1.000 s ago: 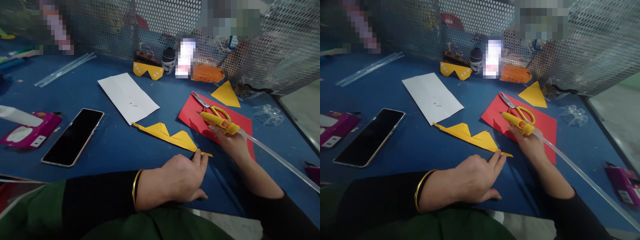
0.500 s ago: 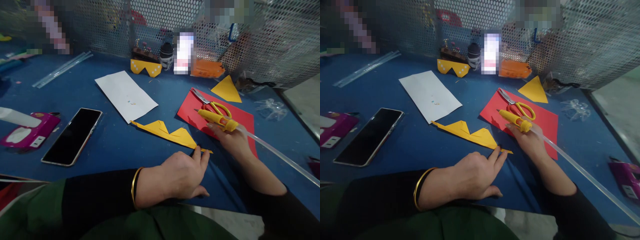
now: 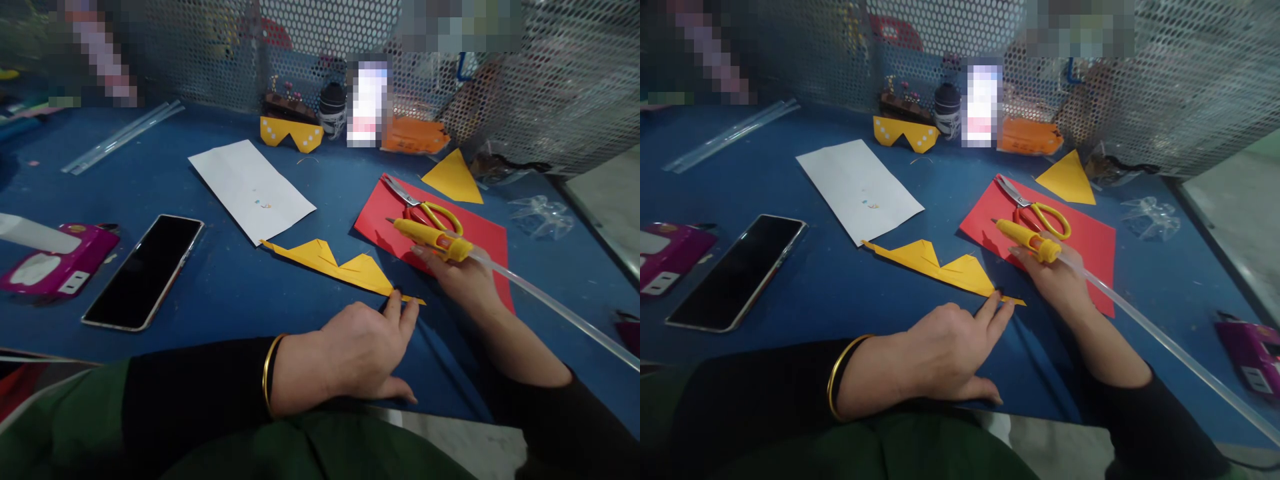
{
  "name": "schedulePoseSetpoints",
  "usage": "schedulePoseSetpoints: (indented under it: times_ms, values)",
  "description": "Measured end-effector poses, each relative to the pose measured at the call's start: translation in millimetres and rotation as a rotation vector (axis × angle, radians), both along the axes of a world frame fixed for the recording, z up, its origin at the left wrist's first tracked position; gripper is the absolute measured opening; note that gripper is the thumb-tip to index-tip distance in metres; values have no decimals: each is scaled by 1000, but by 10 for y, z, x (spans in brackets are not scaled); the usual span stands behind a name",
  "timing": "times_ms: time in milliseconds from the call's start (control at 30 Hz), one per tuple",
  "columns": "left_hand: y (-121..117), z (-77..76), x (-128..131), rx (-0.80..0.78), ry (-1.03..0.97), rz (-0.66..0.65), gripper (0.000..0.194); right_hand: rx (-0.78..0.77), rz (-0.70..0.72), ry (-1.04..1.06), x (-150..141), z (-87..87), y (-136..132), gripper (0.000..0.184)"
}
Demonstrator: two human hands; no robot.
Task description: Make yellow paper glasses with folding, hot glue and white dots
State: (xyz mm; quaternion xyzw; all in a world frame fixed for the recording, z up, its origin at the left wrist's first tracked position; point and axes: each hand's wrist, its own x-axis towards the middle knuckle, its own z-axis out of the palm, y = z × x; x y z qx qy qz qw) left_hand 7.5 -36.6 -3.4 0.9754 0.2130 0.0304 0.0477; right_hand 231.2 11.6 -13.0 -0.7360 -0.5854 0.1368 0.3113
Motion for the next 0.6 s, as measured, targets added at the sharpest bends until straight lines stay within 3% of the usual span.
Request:
schedulePoseSetpoints:
  times_ms: [600]
  values:
    - [-28,-14,30,4,-5,27,116,44,9,-20,5,-63,21,45]
